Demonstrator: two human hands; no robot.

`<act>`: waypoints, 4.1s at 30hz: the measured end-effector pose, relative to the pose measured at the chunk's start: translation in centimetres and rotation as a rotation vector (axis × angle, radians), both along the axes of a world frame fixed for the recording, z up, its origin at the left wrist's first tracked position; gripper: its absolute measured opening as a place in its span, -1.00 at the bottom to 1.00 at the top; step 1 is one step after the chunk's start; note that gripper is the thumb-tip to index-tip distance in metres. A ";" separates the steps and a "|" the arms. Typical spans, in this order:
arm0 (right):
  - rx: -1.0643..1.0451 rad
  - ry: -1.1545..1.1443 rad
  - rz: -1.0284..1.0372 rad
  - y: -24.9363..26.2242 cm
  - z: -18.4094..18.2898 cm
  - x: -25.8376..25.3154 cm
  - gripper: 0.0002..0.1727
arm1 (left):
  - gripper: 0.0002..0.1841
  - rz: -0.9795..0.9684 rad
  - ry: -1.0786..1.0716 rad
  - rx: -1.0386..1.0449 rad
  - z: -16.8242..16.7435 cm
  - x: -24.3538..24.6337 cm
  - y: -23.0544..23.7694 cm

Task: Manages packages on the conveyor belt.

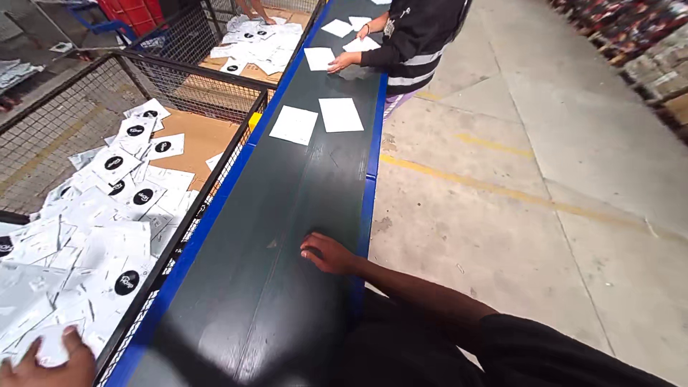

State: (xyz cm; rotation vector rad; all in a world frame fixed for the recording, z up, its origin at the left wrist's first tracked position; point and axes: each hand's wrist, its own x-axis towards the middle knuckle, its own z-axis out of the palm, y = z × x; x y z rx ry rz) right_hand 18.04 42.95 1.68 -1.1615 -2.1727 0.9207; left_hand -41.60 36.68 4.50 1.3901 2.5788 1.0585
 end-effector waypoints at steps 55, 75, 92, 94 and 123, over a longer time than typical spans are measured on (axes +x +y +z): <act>0.416 -0.300 0.595 -0.4 -4.5 -23.9 -0.76 | -0.43 0.291 -1.332 0.025 -2.4 35.9 -23.9; -0.449 0.150 0.520 -12.1 0.7 2.6 -0.62 | -0.27 0.032 -1.242 0.595 8.3 22.8 -13.9; 0.059 0.190 0.044 -11.4 -6.2 7.8 -0.40 | -0.80 -0.206 -1.219 0.216 3.0 45.4 -21.3; 0.096 0.191 0.056 -11.3 -6.5 7.9 -0.41 | -0.82 -0.204 -1.136 0.255 3.3 45.0 -22.1; 0.082 0.194 0.102 -11.2 -6.0 7.9 -0.40 | -0.74 -0.354 -1.089 0.109 4.4 43.2 -21.3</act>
